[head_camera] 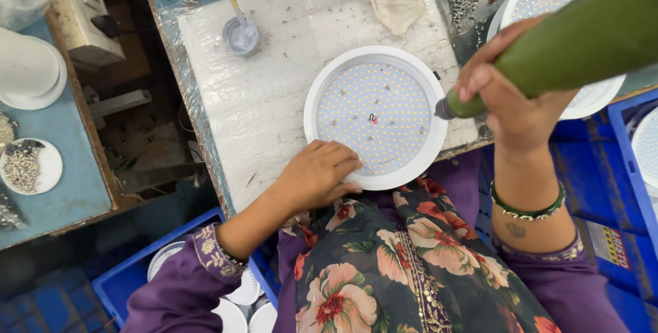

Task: The person places an LED panel into a plastic fixture, adjusts its position, and uses a suspended power screwdriver to secure it with several screws.

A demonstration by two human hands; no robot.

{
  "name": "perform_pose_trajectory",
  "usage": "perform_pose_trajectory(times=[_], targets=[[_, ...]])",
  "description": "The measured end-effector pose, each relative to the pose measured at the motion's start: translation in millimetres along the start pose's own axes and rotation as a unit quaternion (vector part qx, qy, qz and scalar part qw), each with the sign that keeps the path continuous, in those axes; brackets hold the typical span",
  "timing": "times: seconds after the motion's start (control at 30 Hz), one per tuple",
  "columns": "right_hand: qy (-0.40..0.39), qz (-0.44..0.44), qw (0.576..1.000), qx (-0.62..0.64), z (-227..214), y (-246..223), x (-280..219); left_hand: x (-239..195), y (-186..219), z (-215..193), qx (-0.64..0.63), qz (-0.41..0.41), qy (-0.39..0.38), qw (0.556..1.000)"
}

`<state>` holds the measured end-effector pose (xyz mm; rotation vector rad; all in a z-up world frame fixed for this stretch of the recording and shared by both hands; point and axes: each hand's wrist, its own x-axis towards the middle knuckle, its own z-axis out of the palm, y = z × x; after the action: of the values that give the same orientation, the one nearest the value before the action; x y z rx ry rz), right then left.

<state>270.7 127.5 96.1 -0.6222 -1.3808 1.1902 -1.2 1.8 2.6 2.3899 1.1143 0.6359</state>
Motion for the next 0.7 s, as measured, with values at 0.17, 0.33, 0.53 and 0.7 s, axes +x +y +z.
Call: perform_pose_trajectory(times=[0.17, 0.33, 0.53, 0.7], targets=[[-0.01, -0.039, 0.999, -0.031, 11.8, -16.3, 22.0, 6.0, -1.0, -8.2, 0.017, -0.032, 0.038, 0.999], [-0.007, -0.059, 0.994, -0.087, 20.4, -20.4, 36.2, 9.5, -9.4, -10.3, 0.018, -0.081, 0.105, 0.991], [-0.013, -0.098, 0.988, -0.114, 23.2, 8.2, 19.2, 14.6, -18.4, -18.9, 0.014, -0.1, 0.086, 0.991], [-0.182, -0.032, 0.865, -0.467, 1.7, 27.0, -30.3, 20.2, -29.6, -30.7, 0.035, -0.08, -0.005, 0.996]])
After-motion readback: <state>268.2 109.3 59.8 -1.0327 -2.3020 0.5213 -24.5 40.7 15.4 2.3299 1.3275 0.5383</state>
